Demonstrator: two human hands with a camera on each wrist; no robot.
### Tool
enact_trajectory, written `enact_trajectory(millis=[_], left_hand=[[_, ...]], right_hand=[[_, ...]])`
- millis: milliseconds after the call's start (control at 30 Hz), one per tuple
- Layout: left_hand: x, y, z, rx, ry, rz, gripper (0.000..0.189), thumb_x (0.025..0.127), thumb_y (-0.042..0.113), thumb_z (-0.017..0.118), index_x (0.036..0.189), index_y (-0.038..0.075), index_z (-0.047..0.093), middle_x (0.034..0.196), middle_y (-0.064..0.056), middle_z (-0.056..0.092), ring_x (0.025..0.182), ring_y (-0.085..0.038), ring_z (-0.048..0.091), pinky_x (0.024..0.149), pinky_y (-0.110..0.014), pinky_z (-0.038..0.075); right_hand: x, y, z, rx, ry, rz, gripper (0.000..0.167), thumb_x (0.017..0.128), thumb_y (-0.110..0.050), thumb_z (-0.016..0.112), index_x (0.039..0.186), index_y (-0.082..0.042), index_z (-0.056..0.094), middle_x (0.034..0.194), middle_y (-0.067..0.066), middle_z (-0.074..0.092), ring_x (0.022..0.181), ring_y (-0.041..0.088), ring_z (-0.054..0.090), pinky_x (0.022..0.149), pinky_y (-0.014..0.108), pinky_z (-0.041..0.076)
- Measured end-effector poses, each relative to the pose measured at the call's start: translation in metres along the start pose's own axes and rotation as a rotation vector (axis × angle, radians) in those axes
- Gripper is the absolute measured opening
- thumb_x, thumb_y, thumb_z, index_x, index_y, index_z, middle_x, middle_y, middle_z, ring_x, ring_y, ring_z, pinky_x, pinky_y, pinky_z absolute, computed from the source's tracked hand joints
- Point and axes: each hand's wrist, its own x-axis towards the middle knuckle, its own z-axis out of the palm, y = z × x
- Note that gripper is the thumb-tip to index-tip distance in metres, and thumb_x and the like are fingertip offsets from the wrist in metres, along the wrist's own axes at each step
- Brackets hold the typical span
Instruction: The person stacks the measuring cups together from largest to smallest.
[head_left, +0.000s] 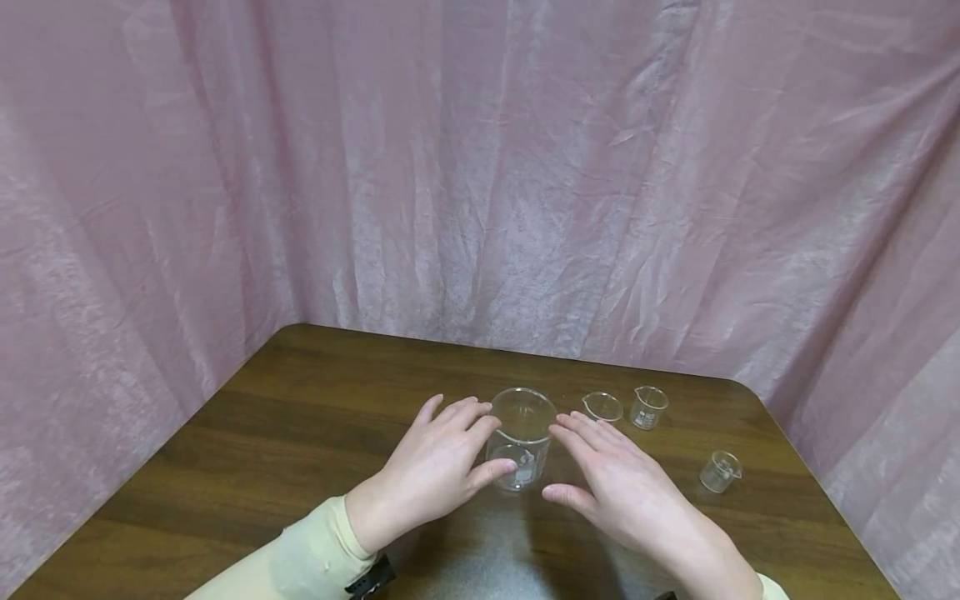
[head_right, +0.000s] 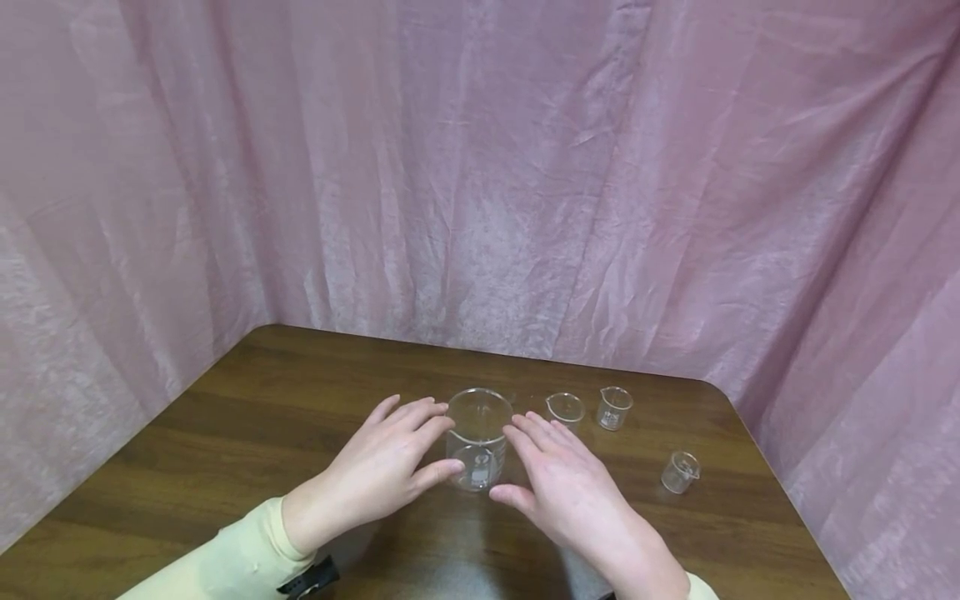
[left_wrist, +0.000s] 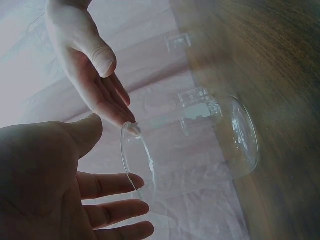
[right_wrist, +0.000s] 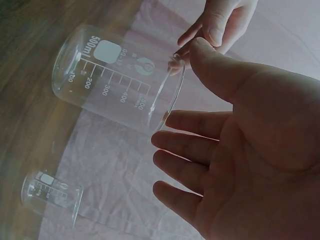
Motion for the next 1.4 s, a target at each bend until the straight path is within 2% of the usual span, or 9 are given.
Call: enact_trajectory(millis=[200,367,567,800,1133,1400], left_hand=[[0.001,0.0,0.0,-0.007,-0.006,-0.005,0.055,0.104,0.059,0.071,0.131,0.011,0.076,0.14,-0.01,0.071,0.137,-0.032,0.063,0.114,-0.068,0.045],[0.002,-0.001,0.001,-0.041,-0.007,-0.024,0.058,0.104,0.058,0.071,0.137,0.01,0.072,0.143,-0.01,0.069,0.139,-0.032,0.062,0.115,-0.069,0.044],[0.007,-0.005,0.003,-0.059,-0.014,-0.057,0.071,0.105,0.058,0.071,0.153,0.008,0.061,0.152,-0.013,0.064,0.145,-0.036,0.057,0.117,-0.068,0.042],[0.016,-0.01,0.008,-0.136,-0.074,-0.133,0.083,0.107,0.062,0.065,0.166,0.007,0.047,0.167,-0.013,0.051,0.156,-0.038,0.045,0.122,-0.067,0.037],[0.027,-0.015,0.021,-0.218,-0.14,-0.195,0.09,0.106,0.068,0.062,0.17,0.008,0.04,0.172,-0.01,0.045,0.16,-0.035,0.04,0.124,-0.066,0.034],[0.032,-0.015,0.027,-0.256,-0.159,-0.214,0.093,0.105,0.07,0.061,0.171,0.007,0.038,0.172,-0.011,0.045,0.159,-0.036,0.04,0.125,-0.066,0.033]], right_hand=[[-0.001,0.0,-0.001,0.003,-0.016,-0.001,0.072,0.099,-0.05,0.081,0.152,-0.005,0.063,0.158,0.011,0.06,0.152,0.034,0.051,0.123,0.056,0.04],[-0.001,0.001,-0.002,0.001,-0.023,-0.004,0.073,0.099,-0.05,0.081,0.153,-0.006,0.062,0.159,0.011,0.06,0.152,0.034,0.051,0.124,0.055,0.04],[-0.002,0.003,-0.004,-0.001,-0.023,-0.006,0.076,0.099,-0.052,0.08,0.157,-0.006,0.059,0.161,0.011,0.059,0.152,0.034,0.051,0.125,0.055,0.038],[-0.001,0.004,-0.003,-0.006,-0.029,-0.011,0.078,0.098,-0.051,0.081,0.157,-0.005,0.059,0.162,0.012,0.057,0.153,0.034,0.05,0.125,0.056,0.038],[-0.001,0.004,-0.003,-0.003,-0.026,-0.015,0.076,0.098,-0.052,0.081,0.155,-0.005,0.061,0.161,0.011,0.059,0.152,0.035,0.051,0.124,0.056,0.039],[-0.002,0.005,-0.002,-0.011,-0.025,-0.019,0.076,0.099,-0.054,0.079,0.155,-0.005,0.062,0.16,0.011,0.059,0.152,0.034,0.052,0.124,0.056,0.039]])
